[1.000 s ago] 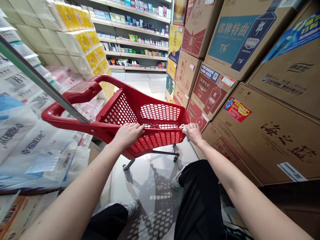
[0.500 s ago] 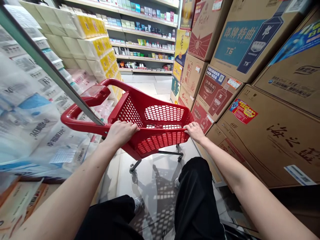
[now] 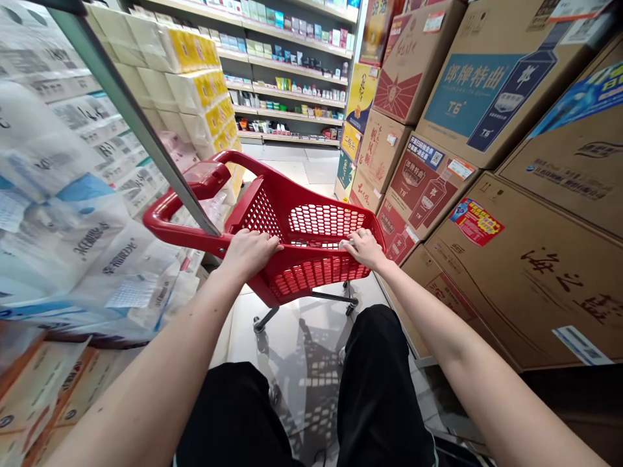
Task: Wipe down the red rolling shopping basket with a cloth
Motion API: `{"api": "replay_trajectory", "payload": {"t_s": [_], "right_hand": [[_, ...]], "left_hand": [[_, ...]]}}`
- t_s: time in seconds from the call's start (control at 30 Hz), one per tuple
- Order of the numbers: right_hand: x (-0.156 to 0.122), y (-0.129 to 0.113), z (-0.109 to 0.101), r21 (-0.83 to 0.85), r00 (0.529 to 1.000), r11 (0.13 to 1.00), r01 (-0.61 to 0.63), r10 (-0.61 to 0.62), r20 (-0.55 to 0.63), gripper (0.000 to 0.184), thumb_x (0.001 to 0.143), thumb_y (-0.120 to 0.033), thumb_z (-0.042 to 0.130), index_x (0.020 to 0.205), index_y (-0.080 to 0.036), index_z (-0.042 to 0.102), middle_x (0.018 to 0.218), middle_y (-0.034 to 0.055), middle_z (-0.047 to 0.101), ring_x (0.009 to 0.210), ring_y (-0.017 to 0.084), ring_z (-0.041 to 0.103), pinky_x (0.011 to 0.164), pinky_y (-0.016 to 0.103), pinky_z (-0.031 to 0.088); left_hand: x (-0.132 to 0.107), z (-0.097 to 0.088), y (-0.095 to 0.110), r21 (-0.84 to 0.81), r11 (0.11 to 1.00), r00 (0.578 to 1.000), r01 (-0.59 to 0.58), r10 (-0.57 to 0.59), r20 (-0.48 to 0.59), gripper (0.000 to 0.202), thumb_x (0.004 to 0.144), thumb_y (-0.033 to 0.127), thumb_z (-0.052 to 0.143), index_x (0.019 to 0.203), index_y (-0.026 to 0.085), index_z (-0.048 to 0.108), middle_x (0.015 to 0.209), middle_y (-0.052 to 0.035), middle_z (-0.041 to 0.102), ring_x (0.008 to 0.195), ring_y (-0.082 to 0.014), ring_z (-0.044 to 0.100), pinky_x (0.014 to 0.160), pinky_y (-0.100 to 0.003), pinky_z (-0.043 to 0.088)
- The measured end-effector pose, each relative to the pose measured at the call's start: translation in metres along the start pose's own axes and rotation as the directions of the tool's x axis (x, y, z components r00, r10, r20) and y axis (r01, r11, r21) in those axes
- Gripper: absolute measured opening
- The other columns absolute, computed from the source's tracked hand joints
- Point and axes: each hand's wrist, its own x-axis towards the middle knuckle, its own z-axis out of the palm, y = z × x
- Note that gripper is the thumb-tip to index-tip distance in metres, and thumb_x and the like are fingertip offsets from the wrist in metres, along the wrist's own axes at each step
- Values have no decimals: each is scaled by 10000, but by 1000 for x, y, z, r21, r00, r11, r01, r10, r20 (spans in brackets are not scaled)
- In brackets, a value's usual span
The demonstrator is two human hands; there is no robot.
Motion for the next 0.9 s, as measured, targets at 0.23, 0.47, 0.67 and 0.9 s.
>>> {"api": "replay_trajectory", "payload": {"t_s": [0.23, 0.47, 0.67, 0.9], "right_hand": [[-12, 16, -7, 120, 971, 965, -234, 238, -18, 222, 908, -255, 545, 1052, -181, 697, 1032, 95, 570, 996, 222, 533, 906, 346, 435], [-9, -3, -15, 418, 970, 891, -176, 229, -80, 283, 945, -360, 504, 1024, -202, 726, 987, 67, 610, 941, 177, 586, 866, 290, 464], [-16, 16, -15, 286, 982, 956, 65, -112, 152, 330, 964, -341, 486, 1240, -248, 643, 1192, 78, 638, 1155, 213, 524, 996, 367, 398], [-16, 15, 1, -83, 951, 975, 205, -178, 254, 341, 1002, -292, 410, 1299, -184, 538, 1035, 88, 638, 909, 175, 589, 834, 301, 447]], "left_hand": [[0, 0, 1, 57, 998, 1000, -9, 7, 23, 329, 948, 407, 460, 800, 184, 650, 786, -97, 704, 764, -268, 660, 675, -364, 334], [-1, 0, 2, -11, 1000, 1000, 17, -16, 25, 341, 949, 403, 451, 798, 176, 656, 791, -118, 705, 782, -280, 660, 685, -367, 333], [-1, 1, 0, -11, 1000, 1000, 10, -10, 21, 338, 944, 413, 460, 798, 181, 659, 784, -112, 701, 779, -277, 658, 709, -374, 343], [0, 2, 0, -5, 1000, 1000, 9, -9, 9, 343, 948, 408, 450, 789, 185, 655, 777, -108, 697, 766, -269, 654, 687, -370, 341]]}}
